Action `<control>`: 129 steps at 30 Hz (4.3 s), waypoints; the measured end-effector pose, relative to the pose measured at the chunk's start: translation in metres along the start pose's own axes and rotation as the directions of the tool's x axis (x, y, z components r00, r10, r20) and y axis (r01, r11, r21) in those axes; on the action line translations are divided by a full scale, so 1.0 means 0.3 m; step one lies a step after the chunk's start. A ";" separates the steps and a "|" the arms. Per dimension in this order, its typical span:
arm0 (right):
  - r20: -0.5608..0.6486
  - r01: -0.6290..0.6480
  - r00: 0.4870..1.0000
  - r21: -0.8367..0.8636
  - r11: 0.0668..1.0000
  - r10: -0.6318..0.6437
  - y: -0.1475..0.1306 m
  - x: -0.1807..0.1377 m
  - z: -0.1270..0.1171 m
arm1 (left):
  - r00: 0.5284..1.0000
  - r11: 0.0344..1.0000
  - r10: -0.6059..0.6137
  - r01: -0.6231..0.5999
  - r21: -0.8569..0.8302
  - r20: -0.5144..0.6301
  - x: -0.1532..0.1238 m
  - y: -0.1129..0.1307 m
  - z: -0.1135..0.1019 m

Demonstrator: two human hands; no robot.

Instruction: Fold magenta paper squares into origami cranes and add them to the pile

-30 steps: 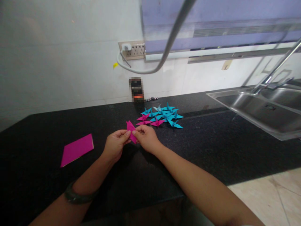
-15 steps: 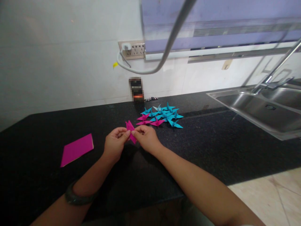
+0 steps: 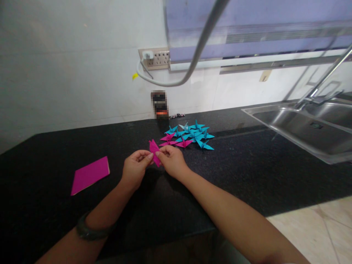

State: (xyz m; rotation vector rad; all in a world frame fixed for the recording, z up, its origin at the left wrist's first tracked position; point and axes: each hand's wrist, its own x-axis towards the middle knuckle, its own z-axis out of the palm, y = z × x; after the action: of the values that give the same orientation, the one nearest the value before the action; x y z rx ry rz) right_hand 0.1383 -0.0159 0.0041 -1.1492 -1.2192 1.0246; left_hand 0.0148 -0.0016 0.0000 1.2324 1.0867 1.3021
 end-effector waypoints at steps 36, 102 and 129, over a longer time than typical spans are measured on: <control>-0.019 0.147 0.987 -0.305 0.941 -0.160 0.041 0.004 -0.011 | 0.983 0.902 0.165 -0.184 0.391 0.083 0.005 -0.002 -0.022; 0.101 0.333 0.926 -0.674 0.659 -0.364 0.005 -0.008 -0.025 | 0.983 0.890 0.086 -0.150 0.431 0.164 -0.015 -0.001 -0.010; 0.187 0.442 0.869 -0.711 0.547 -0.459 0.005 -0.014 -0.026 | 0.994 0.947 0.019 -0.053 0.318 0.110 -0.004 -0.032 -0.016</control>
State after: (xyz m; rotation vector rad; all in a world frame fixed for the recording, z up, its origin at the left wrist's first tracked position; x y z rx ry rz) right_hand 0.1459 -0.0205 0.0020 -1.3170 -1.8809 0.0689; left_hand 0.0108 -0.0019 -0.0099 1.5511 1.2369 1.0997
